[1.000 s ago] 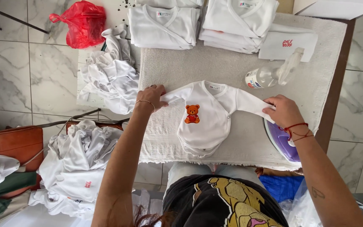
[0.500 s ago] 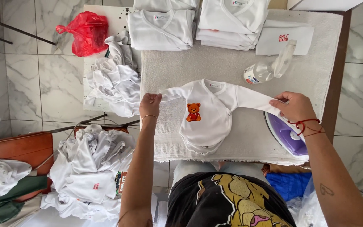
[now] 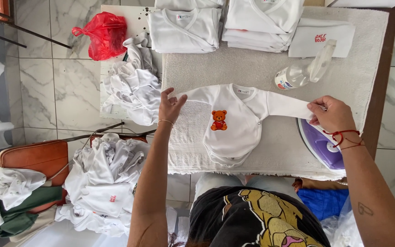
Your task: Ironing and folding baby onesies on a towel-covered table in a garment factory.
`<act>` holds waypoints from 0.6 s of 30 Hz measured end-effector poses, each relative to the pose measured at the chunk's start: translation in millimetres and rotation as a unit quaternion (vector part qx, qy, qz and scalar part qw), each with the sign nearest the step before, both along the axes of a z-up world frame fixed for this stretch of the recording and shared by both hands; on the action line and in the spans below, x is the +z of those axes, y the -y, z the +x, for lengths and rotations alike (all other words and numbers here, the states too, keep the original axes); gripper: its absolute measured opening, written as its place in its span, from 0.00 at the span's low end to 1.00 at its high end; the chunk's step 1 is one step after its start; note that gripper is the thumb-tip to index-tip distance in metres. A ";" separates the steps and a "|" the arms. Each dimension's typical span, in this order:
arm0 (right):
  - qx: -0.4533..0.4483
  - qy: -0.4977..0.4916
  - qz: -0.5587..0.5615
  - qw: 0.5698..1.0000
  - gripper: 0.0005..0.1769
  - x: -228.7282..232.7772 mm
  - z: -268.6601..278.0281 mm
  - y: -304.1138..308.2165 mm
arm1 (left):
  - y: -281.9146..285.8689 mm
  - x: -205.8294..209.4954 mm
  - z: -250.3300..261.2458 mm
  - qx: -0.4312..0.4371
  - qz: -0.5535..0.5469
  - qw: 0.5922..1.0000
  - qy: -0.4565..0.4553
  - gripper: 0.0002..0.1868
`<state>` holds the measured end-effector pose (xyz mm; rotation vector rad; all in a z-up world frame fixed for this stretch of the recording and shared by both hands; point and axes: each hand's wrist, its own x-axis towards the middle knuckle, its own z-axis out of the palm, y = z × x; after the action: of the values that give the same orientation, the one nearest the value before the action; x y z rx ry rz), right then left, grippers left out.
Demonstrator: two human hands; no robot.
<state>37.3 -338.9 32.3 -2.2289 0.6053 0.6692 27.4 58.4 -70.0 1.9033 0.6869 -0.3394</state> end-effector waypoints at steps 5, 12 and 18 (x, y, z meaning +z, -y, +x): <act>0.010 -0.024 -0.043 0.999 0.08 6.3 3.3 -2.7 | 1.3 -7.5 11.1 -0.093 0.225 0.970 0.016 0.17; 0.083 0.069 -0.114 0.988 0.09 -34.1 -4.2 19.6 | -1.4 -16.0 8.5 -0.072 0.248 0.949 0.179 0.08; 0.152 0.255 -0.230 0.927 0.14 -20.3 -62.6 43.3 | -0.8 -11.0 10.1 -0.109 0.268 0.924 0.251 0.04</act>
<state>-25.4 -382.2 12.0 -2.8253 0.1555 0.0600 37.6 59.1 -81.0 2.4640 0.2252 0.2324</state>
